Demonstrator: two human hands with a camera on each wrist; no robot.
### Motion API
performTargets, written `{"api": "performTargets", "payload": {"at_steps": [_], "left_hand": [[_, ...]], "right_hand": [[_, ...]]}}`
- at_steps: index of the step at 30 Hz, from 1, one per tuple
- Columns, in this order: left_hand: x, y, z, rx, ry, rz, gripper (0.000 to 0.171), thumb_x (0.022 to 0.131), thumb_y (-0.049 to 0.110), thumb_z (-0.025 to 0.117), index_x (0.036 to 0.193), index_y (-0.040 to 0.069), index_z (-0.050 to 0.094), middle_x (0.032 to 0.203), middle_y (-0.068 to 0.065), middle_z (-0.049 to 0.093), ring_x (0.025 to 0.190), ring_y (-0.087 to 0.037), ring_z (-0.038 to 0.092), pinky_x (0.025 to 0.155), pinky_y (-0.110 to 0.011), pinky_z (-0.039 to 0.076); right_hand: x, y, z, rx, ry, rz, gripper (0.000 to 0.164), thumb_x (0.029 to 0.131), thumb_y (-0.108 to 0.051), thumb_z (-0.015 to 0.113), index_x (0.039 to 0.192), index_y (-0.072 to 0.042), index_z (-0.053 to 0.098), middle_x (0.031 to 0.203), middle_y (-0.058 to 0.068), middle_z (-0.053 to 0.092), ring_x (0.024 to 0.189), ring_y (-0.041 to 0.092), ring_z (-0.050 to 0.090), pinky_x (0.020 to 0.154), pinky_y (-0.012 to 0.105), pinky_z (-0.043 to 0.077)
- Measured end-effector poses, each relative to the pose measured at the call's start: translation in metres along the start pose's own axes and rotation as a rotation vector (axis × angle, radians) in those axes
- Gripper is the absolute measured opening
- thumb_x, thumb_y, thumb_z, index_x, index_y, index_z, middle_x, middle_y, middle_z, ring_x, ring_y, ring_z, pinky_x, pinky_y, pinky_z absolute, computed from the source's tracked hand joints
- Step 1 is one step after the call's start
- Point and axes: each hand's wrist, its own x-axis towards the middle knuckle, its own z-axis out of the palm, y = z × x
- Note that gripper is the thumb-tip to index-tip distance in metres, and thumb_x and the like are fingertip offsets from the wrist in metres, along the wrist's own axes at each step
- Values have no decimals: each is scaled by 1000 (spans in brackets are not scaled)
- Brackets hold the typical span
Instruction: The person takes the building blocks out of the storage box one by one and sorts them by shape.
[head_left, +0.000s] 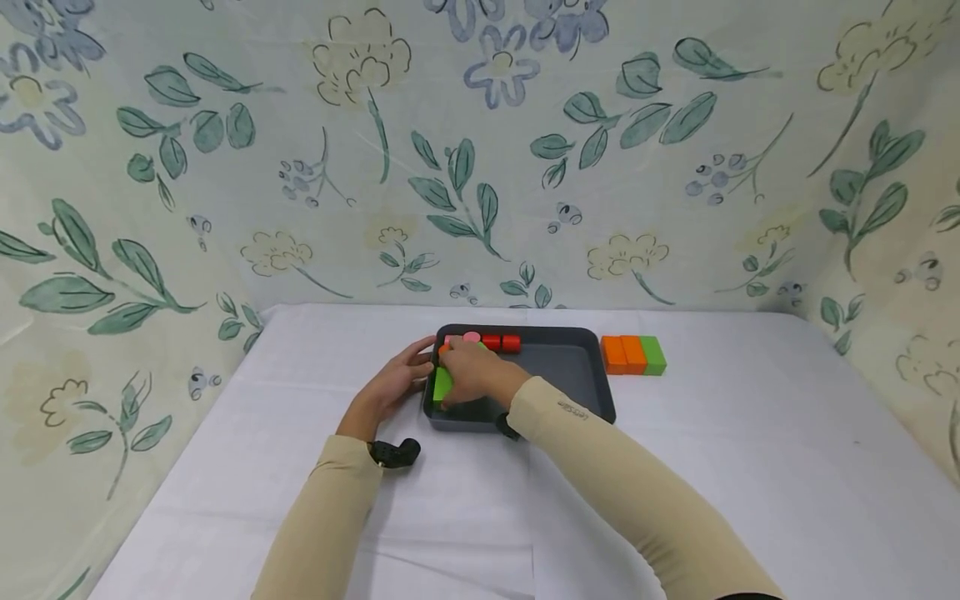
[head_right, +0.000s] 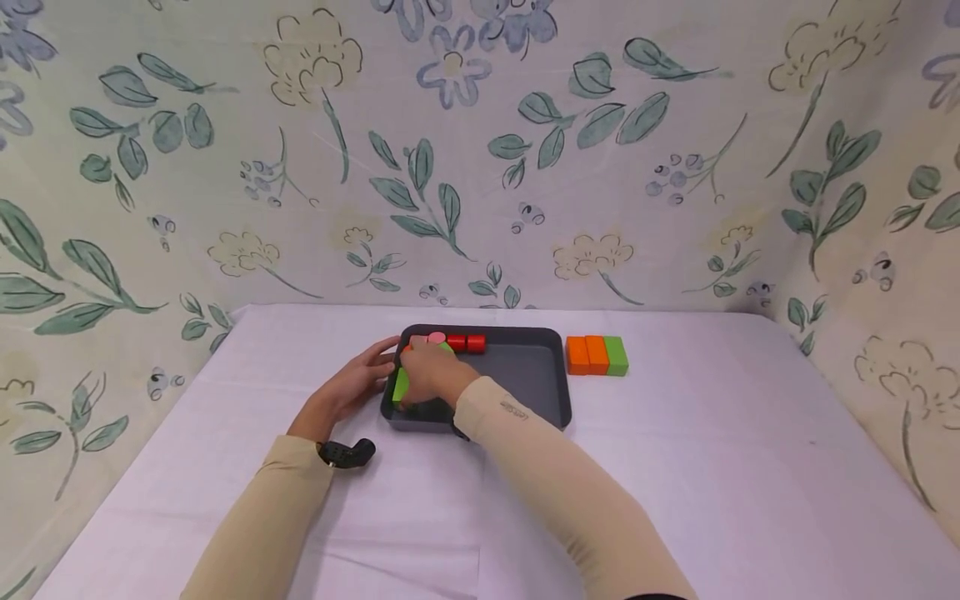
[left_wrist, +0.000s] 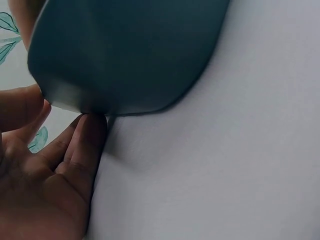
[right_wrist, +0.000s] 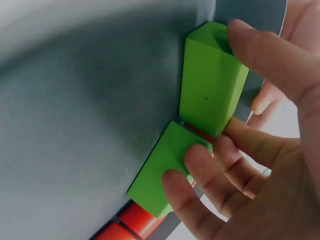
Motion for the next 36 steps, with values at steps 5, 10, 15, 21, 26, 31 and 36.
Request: {"api": "performTargets", "payload": {"at_steps": [5, 10, 15, 21, 26, 31, 36], "left_hand": [[0, 0, 1, -1, 1, -4, 60, 101, 9, 45, 156, 28, 29, 164, -14, 28, 150, -33, 31, 124, -52, 27], [-1, 2, 1, 0, 4, -8, 60, 101, 9, 45, 156, 28, 29, 164, -14, 27, 150, -34, 31, 124, -52, 27], [-3, 4, 1, -4, 5, -3, 60, 102, 9, 44, 156, 27, 29, 164, -15, 27, 149, -34, 33, 124, -52, 27], [-3, 4, 1, 3, -1, -4, 60, 102, 10, 45, 157, 27, 28, 164, -15, 27, 149, -35, 32, 124, -52, 27], [-3, 4, -1, 4, 11, -7, 59, 102, 11, 46, 156, 29, 29, 164, -13, 27, 149, -35, 34, 124, -52, 27], [-1, 3, -1, 3, 4, -3, 60, 103, 11, 46, 157, 28, 28, 164, -15, 25, 149, -36, 32, 124, -54, 25], [-2, 4, 2, -1, 6, -12, 60, 102, 10, 45, 157, 27, 28, 165, -15, 25, 150, -35, 32, 124, -53, 24]], "right_hand": [[-6, 2, -3, 23, -12, -23, 52, 78, -31, 84, 123, -12, 65, 121, 4, 53, 106, 15, 54, 95, 31, 56], [-8, 9, -6, 104, -23, -62, 54, 78, -24, 84, 125, -10, 60, 115, 1, 59, 103, 14, 55, 94, 28, 56], [-9, 17, -8, 178, -27, -101, 56, 79, -21, 83, 127, -10, 57, 112, -1, 62, 100, 14, 57, 91, 26, 56], [-15, 25, -12, 205, -13, -135, 61, 81, -26, 81, 134, -10, 55, 116, 0, 61, 103, 15, 56, 89, 27, 57], [-26, 34, -19, 203, 35, -150, 65, 81, -30, 79, 138, -10, 54, 123, 2, 58, 106, 18, 53, 90, 29, 54], [-39, 44, -26, 215, 58, -120, 70, 82, -29, 78, 142, -8, 50, 134, 5, 57, 114, 22, 53, 101, 36, 52], [-46, 52, -28, 246, 64, -99, 72, 83, -28, 78, 144, -6, 48, 143, 9, 53, 121, 25, 53, 110, 42, 48]]}}
